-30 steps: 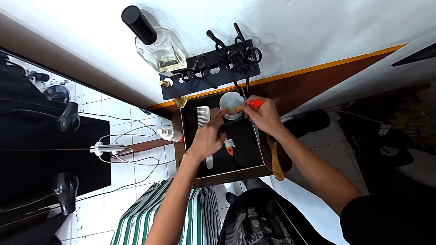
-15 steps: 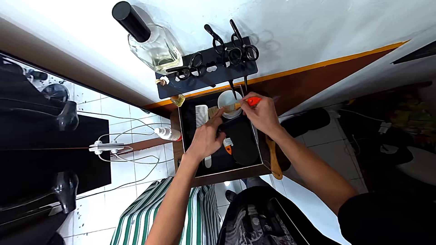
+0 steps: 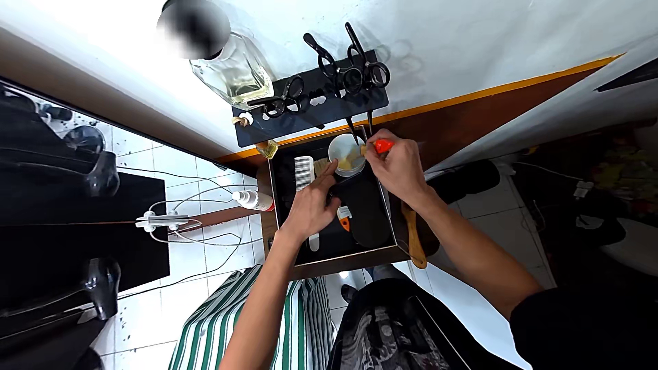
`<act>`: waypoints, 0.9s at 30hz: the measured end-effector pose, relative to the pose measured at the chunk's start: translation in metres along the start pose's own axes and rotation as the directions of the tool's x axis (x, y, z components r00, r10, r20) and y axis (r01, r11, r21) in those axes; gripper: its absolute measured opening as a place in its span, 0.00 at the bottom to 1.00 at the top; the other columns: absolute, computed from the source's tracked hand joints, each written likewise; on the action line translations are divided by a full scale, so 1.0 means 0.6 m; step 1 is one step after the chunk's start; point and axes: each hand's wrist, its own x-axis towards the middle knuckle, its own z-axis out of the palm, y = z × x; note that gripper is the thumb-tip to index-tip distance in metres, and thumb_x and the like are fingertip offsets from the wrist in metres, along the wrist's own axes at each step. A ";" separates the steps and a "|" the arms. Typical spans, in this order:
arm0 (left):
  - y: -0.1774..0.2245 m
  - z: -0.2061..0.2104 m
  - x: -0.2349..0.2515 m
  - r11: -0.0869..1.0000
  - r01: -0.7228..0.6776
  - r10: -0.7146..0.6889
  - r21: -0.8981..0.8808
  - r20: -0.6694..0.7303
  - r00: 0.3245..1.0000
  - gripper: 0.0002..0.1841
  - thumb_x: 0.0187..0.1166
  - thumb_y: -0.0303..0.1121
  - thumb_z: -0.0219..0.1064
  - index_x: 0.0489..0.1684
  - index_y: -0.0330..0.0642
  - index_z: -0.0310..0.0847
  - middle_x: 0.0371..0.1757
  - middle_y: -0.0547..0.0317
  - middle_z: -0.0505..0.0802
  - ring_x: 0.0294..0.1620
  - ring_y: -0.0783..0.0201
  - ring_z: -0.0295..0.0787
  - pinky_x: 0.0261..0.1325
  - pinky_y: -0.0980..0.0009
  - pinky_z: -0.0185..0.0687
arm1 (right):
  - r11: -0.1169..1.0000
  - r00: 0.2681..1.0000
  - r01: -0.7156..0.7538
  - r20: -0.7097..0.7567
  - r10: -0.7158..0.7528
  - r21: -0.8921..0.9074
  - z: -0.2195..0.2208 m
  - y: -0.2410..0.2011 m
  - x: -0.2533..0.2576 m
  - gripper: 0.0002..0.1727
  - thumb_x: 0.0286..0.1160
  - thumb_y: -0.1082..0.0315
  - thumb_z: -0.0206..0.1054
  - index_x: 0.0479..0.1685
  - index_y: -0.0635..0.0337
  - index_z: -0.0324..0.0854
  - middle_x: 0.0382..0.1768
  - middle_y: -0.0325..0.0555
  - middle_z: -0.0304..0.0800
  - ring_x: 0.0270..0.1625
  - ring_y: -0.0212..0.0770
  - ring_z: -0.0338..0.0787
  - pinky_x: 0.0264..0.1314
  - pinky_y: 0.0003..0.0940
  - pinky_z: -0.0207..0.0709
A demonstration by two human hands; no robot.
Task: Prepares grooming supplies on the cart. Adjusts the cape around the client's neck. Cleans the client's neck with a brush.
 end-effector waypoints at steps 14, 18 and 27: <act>0.002 0.001 -0.001 1.000 0.006 -0.006 0.003 -0.003 1.000 0.09 0.74 0.28 0.60 0.42 0.31 0.83 0.89 0.54 0.72 0.70 0.54 0.87 0.60 0.51 0.85 | 0.995 0.997 -0.067 -0.027 0.069 0.072 0.019 0.005 -0.003 0.10 0.78 0.67 0.63 0.45 0.62 0.88 0.25 0.42 0.87 0.24 0.31 0.84 0.29 0.28 0.77; 0.001 0.000 0.001 1.000 -0.001 0.001 0.004 -0.006 1.000 0.09 0.75 0.28 0.61 0.42 0.32 0.83 0.88 0.53 0.73 0.71 0.54 0.87 0.60 0.51 0.85 | 0.982 0.993 -0.119 0.038 0.115 0.145 0.025 0.008 -0.008 0.11 0.79 0.66 0.63 0.45 0.60 0.90 0.25 0.39 0.88 0.24 0.28 0.84 0.29 0.27 0.78; -0.001 0.001 0.001 1.000 0.010 -0.010 0.003 0.003 1.000 0.10 0.74 0.28 0.60 0.44 0.32 0.83 0.88 0.54 0.73 0.65 0.53 0.90 0.56 0.50 0.86 | 0.975 0.991 -0.135 0.010 0.135 0.177 0.014 0.005 -0.007 0.09 0.80 0.66 0.63 0.41 0.60 0.88 0.24 0.37 0.87 0.23 0.25 0.82 0.28 0.24 0.76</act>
